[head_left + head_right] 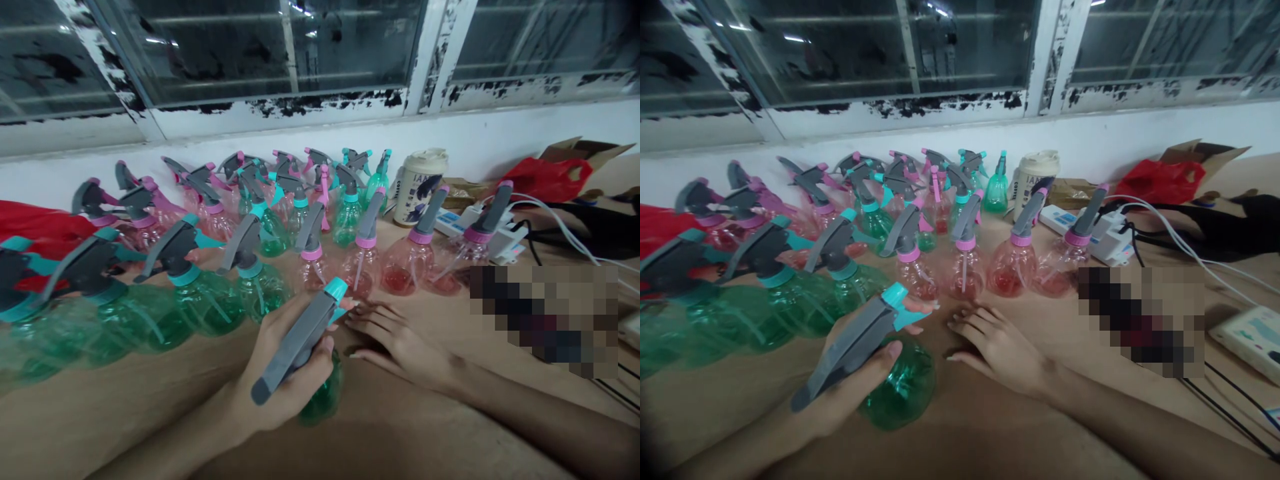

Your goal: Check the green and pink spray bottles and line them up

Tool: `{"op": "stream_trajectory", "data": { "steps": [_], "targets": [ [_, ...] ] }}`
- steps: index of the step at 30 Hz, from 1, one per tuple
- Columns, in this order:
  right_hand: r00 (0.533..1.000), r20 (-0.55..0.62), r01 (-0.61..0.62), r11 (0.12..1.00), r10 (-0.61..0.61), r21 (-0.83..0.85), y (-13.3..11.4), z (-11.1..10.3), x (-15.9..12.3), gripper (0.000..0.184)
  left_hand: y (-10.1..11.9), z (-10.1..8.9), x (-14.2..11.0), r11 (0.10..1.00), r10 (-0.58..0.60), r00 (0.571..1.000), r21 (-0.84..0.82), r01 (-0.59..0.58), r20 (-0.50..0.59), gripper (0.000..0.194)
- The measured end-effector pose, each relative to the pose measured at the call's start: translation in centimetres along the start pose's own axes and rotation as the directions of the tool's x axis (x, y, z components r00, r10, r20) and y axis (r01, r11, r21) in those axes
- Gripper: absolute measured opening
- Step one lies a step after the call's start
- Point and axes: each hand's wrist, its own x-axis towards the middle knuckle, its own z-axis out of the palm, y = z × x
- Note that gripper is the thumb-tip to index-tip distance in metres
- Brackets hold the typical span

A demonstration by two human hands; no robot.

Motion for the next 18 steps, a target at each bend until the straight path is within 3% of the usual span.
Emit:
{"op": "stream_trajectory", "data": {
  "steps": [11,18],
  "targets": [
    [1.000,-0.016,-0.006,1.000,0.007,0.002,0.14,0.09,-0.07,0.042,0.11,-0.17,-0.16,0.999,-0.011,1.000,0.044,0.011,-0.004,0.017],
    [0.999,-0.043,-0.025,1.000,0.026,0.013,-0.13,0.03,-0.10,0.042,0.32,-0.25,0.09,0.997,-0.072,0.997,-0.020,0.072,0.020,0.018]
  ]
}}
